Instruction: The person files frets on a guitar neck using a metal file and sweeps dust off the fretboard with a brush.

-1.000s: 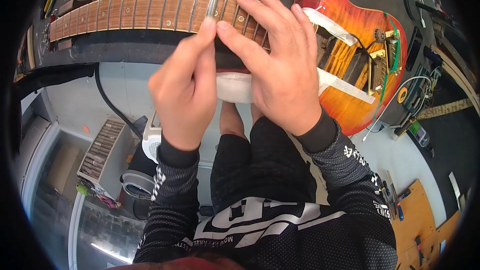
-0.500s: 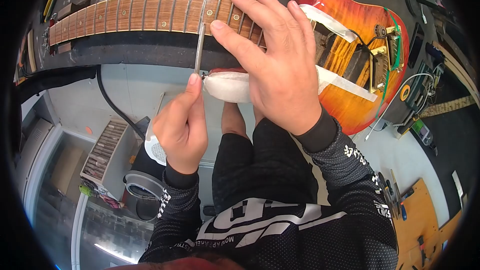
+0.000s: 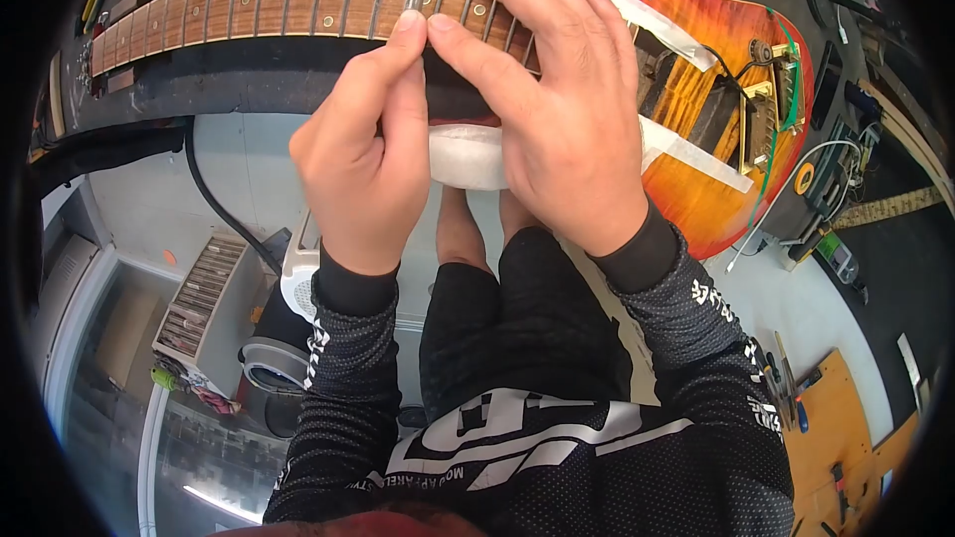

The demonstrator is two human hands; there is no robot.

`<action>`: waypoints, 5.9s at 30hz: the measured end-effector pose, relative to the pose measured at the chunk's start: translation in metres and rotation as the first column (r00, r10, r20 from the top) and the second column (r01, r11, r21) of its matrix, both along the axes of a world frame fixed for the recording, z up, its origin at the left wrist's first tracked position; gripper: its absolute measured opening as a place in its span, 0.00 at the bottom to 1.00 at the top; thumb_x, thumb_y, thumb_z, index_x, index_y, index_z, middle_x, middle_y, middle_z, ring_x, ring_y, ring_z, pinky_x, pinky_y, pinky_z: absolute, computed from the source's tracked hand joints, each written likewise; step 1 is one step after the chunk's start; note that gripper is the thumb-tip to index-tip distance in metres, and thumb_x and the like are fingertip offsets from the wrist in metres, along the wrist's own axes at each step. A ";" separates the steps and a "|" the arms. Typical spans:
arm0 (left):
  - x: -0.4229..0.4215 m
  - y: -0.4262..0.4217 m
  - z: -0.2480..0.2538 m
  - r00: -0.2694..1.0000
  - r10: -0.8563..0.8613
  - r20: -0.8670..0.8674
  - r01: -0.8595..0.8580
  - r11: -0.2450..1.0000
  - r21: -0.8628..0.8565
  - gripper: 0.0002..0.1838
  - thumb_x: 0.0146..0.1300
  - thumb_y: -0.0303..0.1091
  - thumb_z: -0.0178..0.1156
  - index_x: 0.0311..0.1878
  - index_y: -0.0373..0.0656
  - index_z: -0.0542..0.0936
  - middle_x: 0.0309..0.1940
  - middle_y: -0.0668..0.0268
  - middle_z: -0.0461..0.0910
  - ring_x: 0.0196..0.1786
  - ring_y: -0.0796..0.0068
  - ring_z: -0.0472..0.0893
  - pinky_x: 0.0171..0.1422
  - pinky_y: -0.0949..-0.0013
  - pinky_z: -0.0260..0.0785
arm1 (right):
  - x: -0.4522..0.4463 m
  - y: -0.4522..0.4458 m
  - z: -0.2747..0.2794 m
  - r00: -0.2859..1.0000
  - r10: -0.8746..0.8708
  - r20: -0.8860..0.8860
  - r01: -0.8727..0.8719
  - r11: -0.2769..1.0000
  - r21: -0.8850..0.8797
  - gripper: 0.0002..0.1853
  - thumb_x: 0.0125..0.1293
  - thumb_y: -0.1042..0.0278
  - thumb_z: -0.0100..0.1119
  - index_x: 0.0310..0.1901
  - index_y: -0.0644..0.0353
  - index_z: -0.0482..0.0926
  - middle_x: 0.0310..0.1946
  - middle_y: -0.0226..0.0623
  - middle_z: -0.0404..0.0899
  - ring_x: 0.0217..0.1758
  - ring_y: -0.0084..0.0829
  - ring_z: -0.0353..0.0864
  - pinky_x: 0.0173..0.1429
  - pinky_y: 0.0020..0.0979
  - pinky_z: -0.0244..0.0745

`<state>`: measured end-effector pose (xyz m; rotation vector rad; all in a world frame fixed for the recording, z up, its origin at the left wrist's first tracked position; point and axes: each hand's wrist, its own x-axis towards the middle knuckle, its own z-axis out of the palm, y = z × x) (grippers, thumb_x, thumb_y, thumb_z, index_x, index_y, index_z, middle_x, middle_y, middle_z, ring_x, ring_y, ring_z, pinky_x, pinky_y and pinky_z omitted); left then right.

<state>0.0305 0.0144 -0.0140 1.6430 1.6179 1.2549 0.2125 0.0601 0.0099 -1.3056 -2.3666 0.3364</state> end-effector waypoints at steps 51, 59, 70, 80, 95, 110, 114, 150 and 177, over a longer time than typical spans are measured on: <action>-0.027 -0.126 0.054 0.990 0.138 -0.023 -0.140 0.981 -0.137 0.19 0.75 0.13 0.68 0.65 0.34 0.90 0.35 0.57 0.91 0.30 0.69 0.85 0.39 0.66 0.77 | -0.002 0.006 0.025 0.997 0.020 -0.076 -0.027 0.995 -0.094 0.28 0.68 0.79 0.67 0.69 0.48 0.87 0.76 0.42 0.79 0.85 0.53 0.74 0.88 0.62 0.63; -0.039 -0.242 0.133 0.816 0.543 0.196 -0.334 0.721 -0.607 0.17 0.85 0.22 0.63 0.72 0.36 0.83 0.30 0.77 0.74 0.31 0.89 0.67 0.36 0.76 0.59 | -0.004 0.155 0.005 0.989 -0.136 0.054 0.128 0.983 0.129 0.22 0.71 0.67 0.73 0.65 0.54 0.85 0.65 0.42 0.81 0.70 0.47 0.80 0.71 0.50 0.74; 0.002 -0.339 0.182 0.621 0.778 0.096 -0.584 0.541 -0.606 0.15 0.87 0.27 0.61 0.71 0.34 0.81 0.25 0.78 0.73 0.27 0.88 0.67 0.33 0.75 0.58 | -0.017 0.214 0.084 0.950 0.005 0.311 0.082 0.960 -0.266 0.16 0.68 0.56 0.77 0.53 0.53 0.89 0.47 0.43 0.94 0.57 0.48 0.93 0.59 0.52 0.84; -0.020 -0.282 0.184 0.674 0.724 0.147 -0.554 0.626 -0.549 0.14 0.86 0.27 0.61 0.68 0.35 0.82 0.24 0.77 0.73 0.25 0.87 0.68 0.30 0.74 0.57 | -0.064 0.193 0.053 0.919 -0.079 -0.386 -0.084 0.918 -0.388 0.15 0.77 0.51 0.70 0.58 0.47 0.86 0.50 0.46 0.94 0.59 0.47 0.94 0.59 0.47 0.86; -0.135 -0.168 0.186 0.856 0.360 0.371 -0.191 0.888 -0.419 0.14 0.87 0.29 0.63 0.68 0.38 0.84 0.26 0.78 0.76 0.27 0.89 0.69 0.32 0.76 0.60 | -0.029 -0.022 0.130 0.940 -0.149 -0.308 -0.068 0.801 -0.595 0.08 0.77 0.61 0.68 0.47 0.54 0.88 0.35 0.49 0.91 0.39 0.54 0.94 0.46 0.48 0.87; -0.374 -0.209 0.185 0.835 0.307 0.457 -0.064 0.879 -0.473 0.15 0.87 0.32 0.62 0.68 0.36 0.83 0.24 0.77 0.75 0.24 0.88 0.68 0.30 0.75 0.59 | -0.201 -0.044 0.102 0.826 -0.382 -0.415 0.197 0.885 -0.423 0.14 0.80 0.55 0.62 0.53 0.52 0.91 0.37 0.49 0.94 0.35 0.50 0.96 0.44 0.45 0.89; -0.388 -0.209 0.192 0.823 0.292 0.487 -0.004 0.861 -0.509 0.15 0.87 0.32 0.62 0.68 0.36 0.83 0.24 0.77 0.75 0.24 0.88 0.68 0.30 0.76 0.58 | -0.132 -0.033 0.131 0.667 -0.671 -0.324 0.659 0.734 -0.165 0.11 0.79 0.58 0.64 0.58 0.46 0.81 0.41 0.52 0.94 0.46 0.59 0.96 0.51 0.54 0.89; -0.237 -0.047 0.224 0.511 0.370 0.776 0.162 0.845 -0.510 0.21 0.94 0.41 0.50 0.74 0.35 0.79 0.22 0.73 0.66 0.20 0.83 0.60 0.27 0.72 0.55 | 0.020 0.061 0.141 0.725 -0.677 -0.127 0.500 0.644 -0.579 0.13 0.80 0.57 0.62 0.49 0.55 0.89 0.42 0.46 0.95 0.49 0.50 0.96 0.55 0.47 0.86; -0.199 -0.046 0.212 0.653 0.333 0.680 0.144 0.827 -0.543 0.19 0.90 0.37 0.59 0.71 0.33 0.85 0.23 0.76 0.72 0.23 0.87 0.66 0.29 0.76 0.58 | -0.163 0.079 0.171 0.817 0.015 -0.577 -0.338 0.822 -0.457 0.12 0.89 0.60 0.60 0.56 0.60 0.86 0.35 0.26 0.84 0.37 0.21 0.85 0.39 0.29 0.83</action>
